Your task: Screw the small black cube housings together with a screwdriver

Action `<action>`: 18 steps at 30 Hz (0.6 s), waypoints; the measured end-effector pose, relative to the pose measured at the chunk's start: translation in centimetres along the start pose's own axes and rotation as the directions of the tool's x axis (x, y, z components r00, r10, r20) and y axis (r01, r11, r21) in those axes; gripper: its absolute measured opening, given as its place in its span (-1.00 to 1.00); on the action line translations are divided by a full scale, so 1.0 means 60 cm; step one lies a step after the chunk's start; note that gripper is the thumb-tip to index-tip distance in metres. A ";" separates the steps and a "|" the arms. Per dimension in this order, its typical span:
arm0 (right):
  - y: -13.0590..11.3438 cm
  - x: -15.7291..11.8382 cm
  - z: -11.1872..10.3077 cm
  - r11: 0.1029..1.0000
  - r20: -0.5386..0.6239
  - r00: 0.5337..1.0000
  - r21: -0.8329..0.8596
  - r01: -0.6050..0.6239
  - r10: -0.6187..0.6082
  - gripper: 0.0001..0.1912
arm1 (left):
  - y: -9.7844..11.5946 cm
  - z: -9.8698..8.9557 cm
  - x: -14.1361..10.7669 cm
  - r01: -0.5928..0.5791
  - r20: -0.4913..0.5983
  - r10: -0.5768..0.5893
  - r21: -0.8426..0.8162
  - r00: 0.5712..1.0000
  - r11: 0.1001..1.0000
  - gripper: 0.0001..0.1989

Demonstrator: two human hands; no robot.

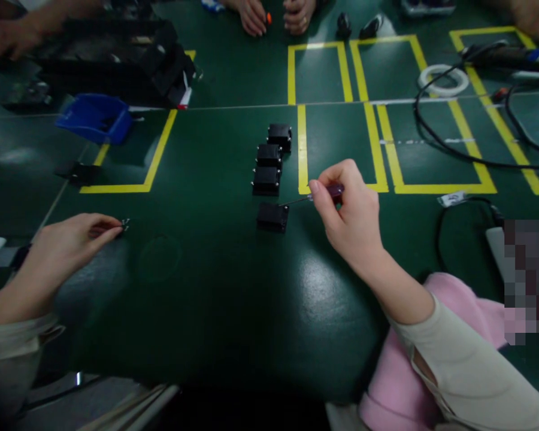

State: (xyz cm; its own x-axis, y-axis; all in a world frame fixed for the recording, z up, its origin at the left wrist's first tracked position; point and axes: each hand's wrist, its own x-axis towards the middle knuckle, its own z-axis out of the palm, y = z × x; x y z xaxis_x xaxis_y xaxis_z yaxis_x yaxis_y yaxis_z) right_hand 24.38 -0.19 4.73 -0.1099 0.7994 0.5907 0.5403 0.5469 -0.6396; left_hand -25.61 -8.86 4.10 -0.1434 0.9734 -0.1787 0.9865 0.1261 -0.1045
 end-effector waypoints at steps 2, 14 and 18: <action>-0.010 0.005 -0.003 0.997 0.033 0.998 -0.062 0.054 -0.052 -0.84 | -0.003 -0.004 0.010 -0.009 0.043 0.008 0.041 0.999 0.999 -0.59; -0.026 0.039 0.004 0.998 0.185 0.983 -0.068 0.011 0.001 -0.83 | -0.002 -0.003 0.002 0.077 0.067 -0.073 -0.057 0.995 0.995 -0.54; -0.022 0.039 0.007 0.998 0.202 0.979 -0.070 0.000 0.014 -0.84 | -0.015 0.000 -0.022 0.156 0.017 -0.155 -0.101 0.988 0.983 -0.51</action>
State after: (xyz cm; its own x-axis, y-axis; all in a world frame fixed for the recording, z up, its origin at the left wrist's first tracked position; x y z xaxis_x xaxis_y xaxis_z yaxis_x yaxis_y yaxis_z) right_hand 23.06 1.07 6.79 -0.2686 0.8410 0.4696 0.5976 0.5278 -0.6036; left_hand -26.32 -10.26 4.40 -0.2961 0.9385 -0.1774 0.9549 0.2954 -0.0314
